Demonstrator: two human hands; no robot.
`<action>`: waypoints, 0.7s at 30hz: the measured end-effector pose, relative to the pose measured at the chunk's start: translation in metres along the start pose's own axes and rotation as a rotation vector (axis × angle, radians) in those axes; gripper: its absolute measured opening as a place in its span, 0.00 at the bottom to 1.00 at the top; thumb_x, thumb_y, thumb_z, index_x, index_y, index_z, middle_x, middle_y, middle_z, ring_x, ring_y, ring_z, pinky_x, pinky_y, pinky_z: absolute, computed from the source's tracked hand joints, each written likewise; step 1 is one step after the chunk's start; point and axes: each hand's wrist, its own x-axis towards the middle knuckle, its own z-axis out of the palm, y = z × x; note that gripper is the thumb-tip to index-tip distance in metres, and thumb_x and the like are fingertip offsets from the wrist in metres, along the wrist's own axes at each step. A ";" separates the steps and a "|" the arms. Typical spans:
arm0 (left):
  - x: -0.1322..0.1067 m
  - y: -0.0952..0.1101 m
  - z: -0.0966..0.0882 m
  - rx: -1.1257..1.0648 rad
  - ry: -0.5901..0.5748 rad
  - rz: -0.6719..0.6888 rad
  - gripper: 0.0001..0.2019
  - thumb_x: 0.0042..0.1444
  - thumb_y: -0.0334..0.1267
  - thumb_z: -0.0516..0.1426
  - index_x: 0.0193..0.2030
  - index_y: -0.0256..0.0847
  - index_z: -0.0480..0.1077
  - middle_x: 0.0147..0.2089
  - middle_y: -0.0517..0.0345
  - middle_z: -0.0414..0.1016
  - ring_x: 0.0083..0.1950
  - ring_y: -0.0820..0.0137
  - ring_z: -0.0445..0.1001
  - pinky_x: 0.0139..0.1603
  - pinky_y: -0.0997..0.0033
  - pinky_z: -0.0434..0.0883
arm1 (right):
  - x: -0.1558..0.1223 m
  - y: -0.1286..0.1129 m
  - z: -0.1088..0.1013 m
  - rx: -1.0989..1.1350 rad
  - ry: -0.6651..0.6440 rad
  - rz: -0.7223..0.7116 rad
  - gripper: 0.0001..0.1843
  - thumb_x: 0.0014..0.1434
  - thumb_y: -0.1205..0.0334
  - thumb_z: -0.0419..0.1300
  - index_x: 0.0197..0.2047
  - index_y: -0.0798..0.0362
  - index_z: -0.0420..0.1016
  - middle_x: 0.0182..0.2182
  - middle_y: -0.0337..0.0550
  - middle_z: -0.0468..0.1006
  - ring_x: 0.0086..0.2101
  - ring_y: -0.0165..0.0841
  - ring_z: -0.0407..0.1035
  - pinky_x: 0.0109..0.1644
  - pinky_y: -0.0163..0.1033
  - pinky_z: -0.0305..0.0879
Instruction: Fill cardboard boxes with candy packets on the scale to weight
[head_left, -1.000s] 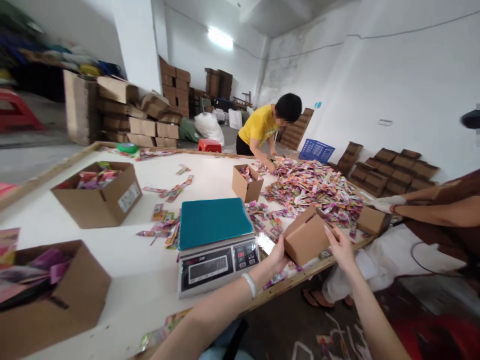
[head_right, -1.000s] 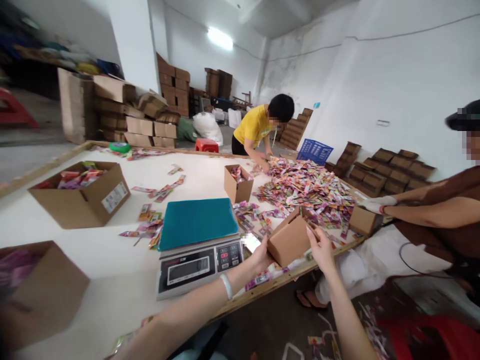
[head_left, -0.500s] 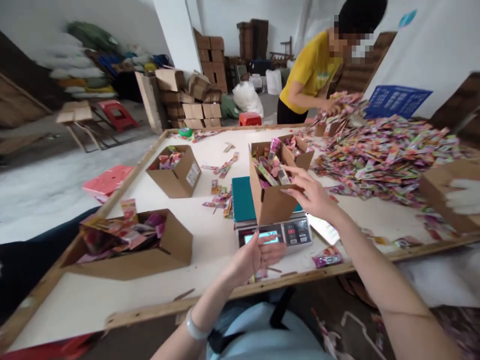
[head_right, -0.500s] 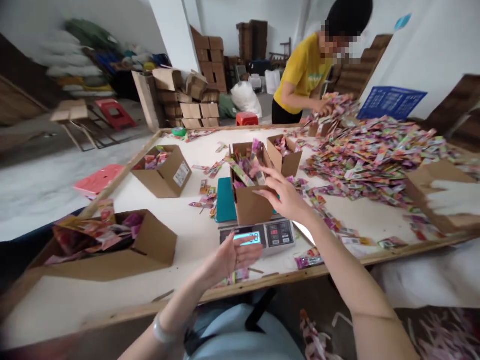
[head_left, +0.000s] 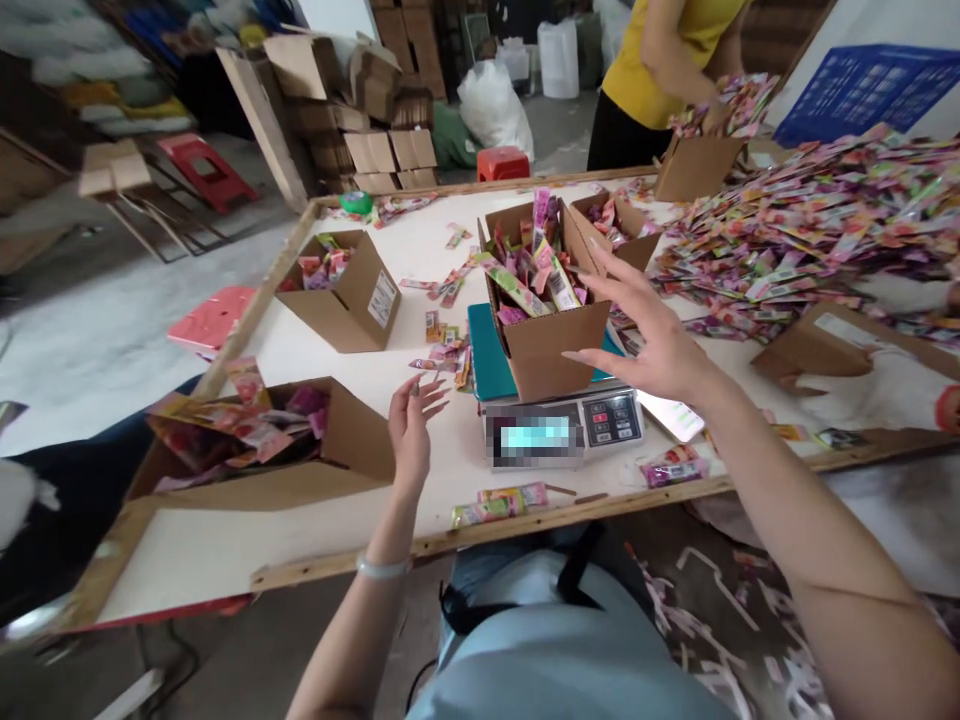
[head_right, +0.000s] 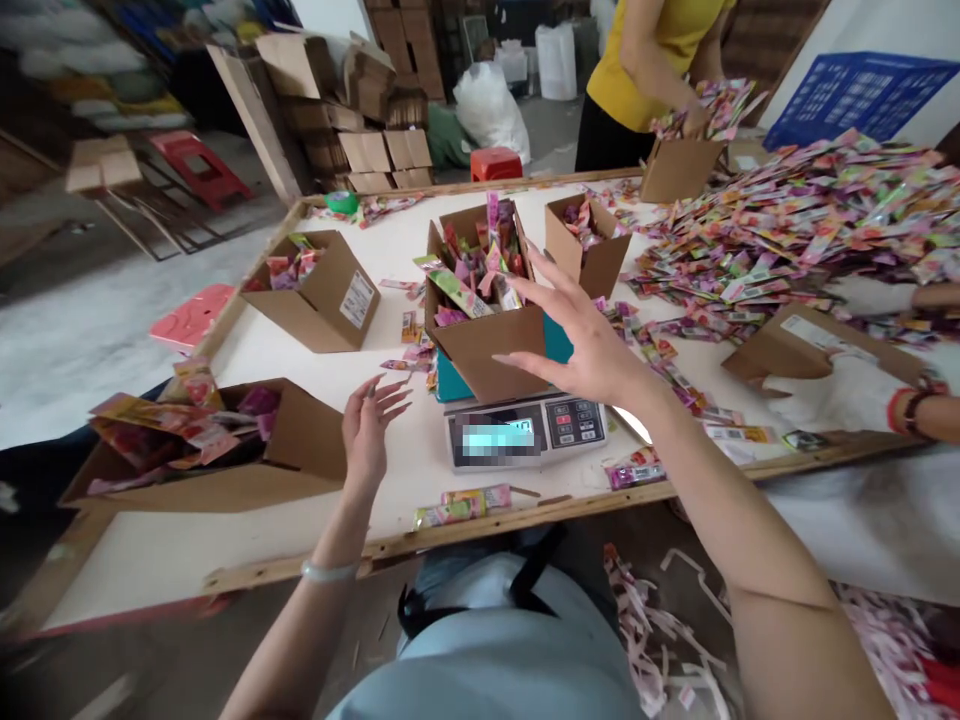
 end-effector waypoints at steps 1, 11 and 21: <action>0.003 -0.001 0.003 -0.005 0.000 0.025 0.27 0.63 0.60 0.62 0.58 0.41 0.72 0.51 0.44 0.84 0.47 0.63 0.86 0.44 0.65 0.82 | 0.001 -0.001 0.000 -0.005 0.007 -0.011 0.34 0.76 0.37 0.60 0.77 0.41 0.59 0.76 0.45 0.52 0.74 0.51 0.48 0.78 0.65 0.53; 0.014 -0.002 0.009 -0.018 -0.011 0.192 0.23 0.67 0.57 0.60 0.59 0.43 0.71 0.52 0.48 0.82 0.45 0.68 0.85 0.43 0.72 0.81 | -0.055 0.053 -0.007 -0.120 0.223 0.293 0.38 0.74 0.33 0.57 0.76 0.48 0.59 0.72 0.53 0.60 0.71 0.51 0.56 0.74 0.61 0.62; 0.065 -0.075 0.016 0.030 0.078 0.145 0.25 0.65 0.51 0.61 0.63 0.43 0.65 0.55 0.46 0.78 0.43 0.68 0.84 0.38 0.71 0.80 | -0.254 0.086 0.034 -0.484 -0.145 0.881 0.56 0.61 0.47 0.68 0.78 0.68 0.47 0.66 0.74 0.63 0.65 0.62 0.63 0.67 0.62 0.68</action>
